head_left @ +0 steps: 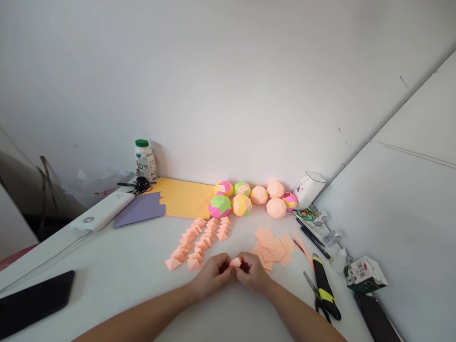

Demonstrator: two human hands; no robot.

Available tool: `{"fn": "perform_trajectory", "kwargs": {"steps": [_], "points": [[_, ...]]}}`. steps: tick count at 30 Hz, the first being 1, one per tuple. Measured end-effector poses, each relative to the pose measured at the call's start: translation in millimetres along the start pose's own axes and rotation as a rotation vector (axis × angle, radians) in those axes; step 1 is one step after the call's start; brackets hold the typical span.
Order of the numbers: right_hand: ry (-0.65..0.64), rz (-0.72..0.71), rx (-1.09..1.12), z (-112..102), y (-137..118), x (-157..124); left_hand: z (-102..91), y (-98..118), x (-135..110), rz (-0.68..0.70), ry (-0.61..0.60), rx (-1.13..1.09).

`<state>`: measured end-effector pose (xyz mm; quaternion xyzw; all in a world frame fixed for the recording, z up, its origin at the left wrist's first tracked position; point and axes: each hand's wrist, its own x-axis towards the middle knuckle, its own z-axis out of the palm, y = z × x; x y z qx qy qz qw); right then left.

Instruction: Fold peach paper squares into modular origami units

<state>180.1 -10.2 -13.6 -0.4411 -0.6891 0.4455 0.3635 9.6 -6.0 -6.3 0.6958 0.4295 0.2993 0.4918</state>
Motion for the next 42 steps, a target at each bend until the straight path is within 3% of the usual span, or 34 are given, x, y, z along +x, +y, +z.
{"fn": "perform_trajectory", "kwargs": {"steps": [12, 16, 42], "points": [[-0.005, 0.066, 0.155, -1, -6, 0, -5.2, 6, -2, -0.001, -0.065, -0.083], [-0.014, 0.079, 0.189, -1, -6, 1, -3.8, 5, -2, 0.02, -0.032, -0.011], [-0.041, 0.046, 0.025, -2, 2, 0, -4.1, 6, -3, 0.039, -0.026, 0.029]]}}
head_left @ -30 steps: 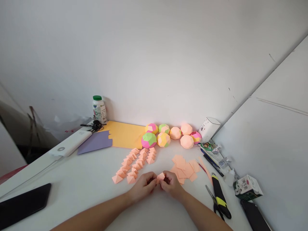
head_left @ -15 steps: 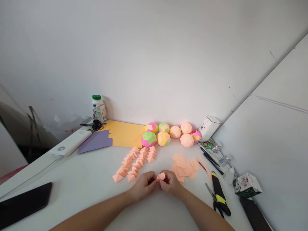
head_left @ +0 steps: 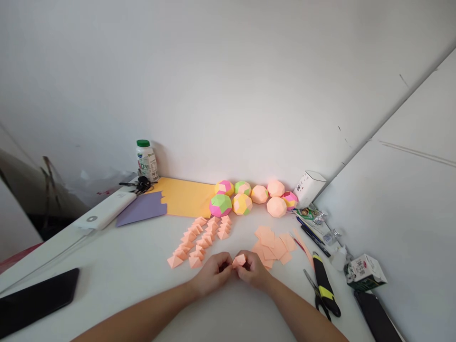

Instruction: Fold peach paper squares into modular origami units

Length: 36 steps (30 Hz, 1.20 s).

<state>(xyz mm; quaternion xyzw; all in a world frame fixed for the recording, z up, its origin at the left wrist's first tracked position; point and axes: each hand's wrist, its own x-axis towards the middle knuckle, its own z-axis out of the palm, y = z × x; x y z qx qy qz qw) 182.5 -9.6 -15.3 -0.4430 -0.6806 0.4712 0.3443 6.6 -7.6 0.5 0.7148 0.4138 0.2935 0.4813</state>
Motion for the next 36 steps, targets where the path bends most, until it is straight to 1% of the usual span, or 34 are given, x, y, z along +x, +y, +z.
{"fn": "perform_trajectory", "kwargs": {"steps": [11, 19, 24, 28, 33, 36], "points": [[-0.005, -0.003, -0.033, -0.5, 2.5, -0.2, -0.1, -3.6, 0.1, 0.007, -0.015, -0.031], [-0.008, -0.023, -0.041, -0.6, 4.2, 0.1, 0.1, 1.9, -1.5, 0.006, -0.025, -0.089], [-0.008, -0.052, -0.062, -0.7, 2.1, -0.1, 3.7, -2.4, 1.0, -0.009, 0.017, -0.012], [-0.035, -0.023, -0.017, -1.1, 1.2, 0.1, 2.7, -3.7, 1.6, -0.004, 0.004, -0.034], [-0.042, 0.007, 0.062, -1.5, 0.3, 1.0, 0.1, 0.1, 0.9, -0.018, 0.005, -0.097], [-0.044, 0.027, 0.128, -1.8, -1.5, 1.2, -1.4, -0.1, 0.5, -0.057, 0.008, -0.2]]}}
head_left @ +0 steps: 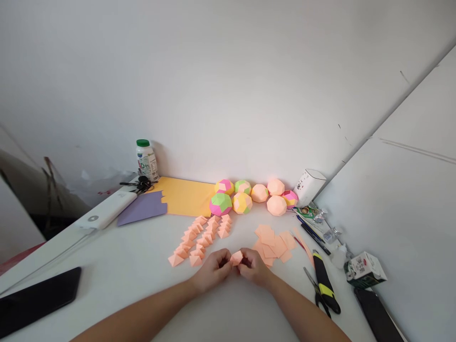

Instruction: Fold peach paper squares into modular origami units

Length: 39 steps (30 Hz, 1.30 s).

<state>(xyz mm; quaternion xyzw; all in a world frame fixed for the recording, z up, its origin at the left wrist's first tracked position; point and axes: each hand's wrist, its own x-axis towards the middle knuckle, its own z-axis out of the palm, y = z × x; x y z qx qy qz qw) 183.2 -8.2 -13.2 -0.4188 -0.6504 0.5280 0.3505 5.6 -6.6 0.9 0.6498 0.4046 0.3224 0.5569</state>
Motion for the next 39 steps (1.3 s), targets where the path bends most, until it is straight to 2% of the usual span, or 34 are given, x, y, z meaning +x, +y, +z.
{"fn": "perform_trajectory", "kwargs": {"steps": [4, 9, 12, 16, 21, 25, 33, 39], "points": [[0.011, -0.006, 0.083, -0.2, -3.8, -1.1, -2.6, -3.6, 0.2, -0.067, -0.009, -0.165], [-0.035, -0.011, 0.215, -1.9, -7.4, -3.3, -2.0, -5.7, 0.6, -0.029, -0.048, -0.058], [-0.059, -0.003, 0.137, -3.2, -7.5, -2.7, -1.2, -4.8, 0.6, 0.015, -0.023, 0.019], [-0.004, -0.023, -0.028, -2.6, -7.1, -0.8, -0.9, -1.5, -0.1, 0.015, -0.026, -0.008], [-0.012, -0.077, -0.031, -2.0, -6.7, -0.3, 0.9, 2.9, -1.2, -0.012, -0.028, -0.065], [-0.02, -0.057, -0.018, -2.6, -5.8, -0.7, 1.2, 4.3, -1.6, -0.048, -0.008, -0.061], [-0.023, -0.159, -0.242, -0.7, -2.6, -1.0, -0.5, -2.1, 0.0, -0.045, -0.002, -0.169], [-0.033, -0.168, -0.256, -0.5, -0.7, -0.7, -1.1, 3.1, -1.3, -0.033, -0.029, -0.05]]}}
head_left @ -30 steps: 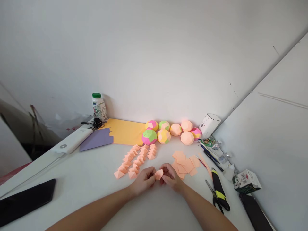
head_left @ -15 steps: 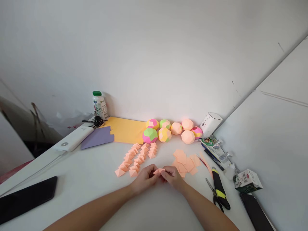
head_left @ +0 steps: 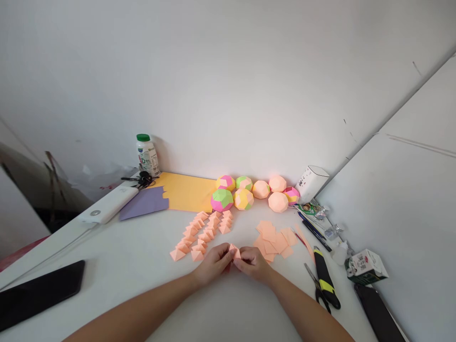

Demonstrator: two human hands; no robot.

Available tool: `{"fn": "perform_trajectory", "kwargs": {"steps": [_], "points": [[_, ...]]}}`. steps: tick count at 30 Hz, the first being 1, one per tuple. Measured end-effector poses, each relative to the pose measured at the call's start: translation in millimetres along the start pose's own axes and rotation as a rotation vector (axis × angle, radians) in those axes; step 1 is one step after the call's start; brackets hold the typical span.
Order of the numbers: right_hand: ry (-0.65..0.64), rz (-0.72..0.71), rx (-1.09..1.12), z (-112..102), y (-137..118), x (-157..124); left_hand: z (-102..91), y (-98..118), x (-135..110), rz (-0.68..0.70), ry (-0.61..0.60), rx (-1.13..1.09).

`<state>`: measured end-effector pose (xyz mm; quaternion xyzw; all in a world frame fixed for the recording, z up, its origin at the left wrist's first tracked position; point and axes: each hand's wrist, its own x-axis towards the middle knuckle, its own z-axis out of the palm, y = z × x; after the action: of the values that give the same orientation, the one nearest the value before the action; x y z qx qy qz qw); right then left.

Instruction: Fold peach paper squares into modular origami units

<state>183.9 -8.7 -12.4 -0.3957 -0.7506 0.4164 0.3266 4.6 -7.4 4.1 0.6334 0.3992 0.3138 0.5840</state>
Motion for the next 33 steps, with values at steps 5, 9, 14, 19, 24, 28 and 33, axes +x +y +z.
{"fn": "perform_trajectory", "kwargs": {"steps": [5, 9, 14, 19, 24, 28, 33], "points": [[0.014, 0.123, 0.261, 2, -1, -3, -0.3, 4, 0, -0.034, 0.012, 0.063], [0.034, 0.071, 0.374, 4, 1, -3, -0.8, 0, 1, 0.001, -0.001, 0.099], [0.037, 0.067, 0.289, 5, 9, -2, -0.8, -3, 2, -0.015, -0.017, 0.052], [0.115, 0.094, 0.23, 6, 7, -1, -0.9, 2, 0, -0.022, -0.009, 0.032], [0.202, 0.083, 0.152, 8, 3, -1, -1.1, 4, -1, -0.026, -0.021, 0.034], [0.269, 0.058, 0.059, 8, 4, -2, -1.4, 0, 0, -0.026, -0.005, 0.054], [0.258, 0.037, 0.029, 9, 6, -2, -1.4, -5, 2, -0.043, 0.021, 0.003]]}}
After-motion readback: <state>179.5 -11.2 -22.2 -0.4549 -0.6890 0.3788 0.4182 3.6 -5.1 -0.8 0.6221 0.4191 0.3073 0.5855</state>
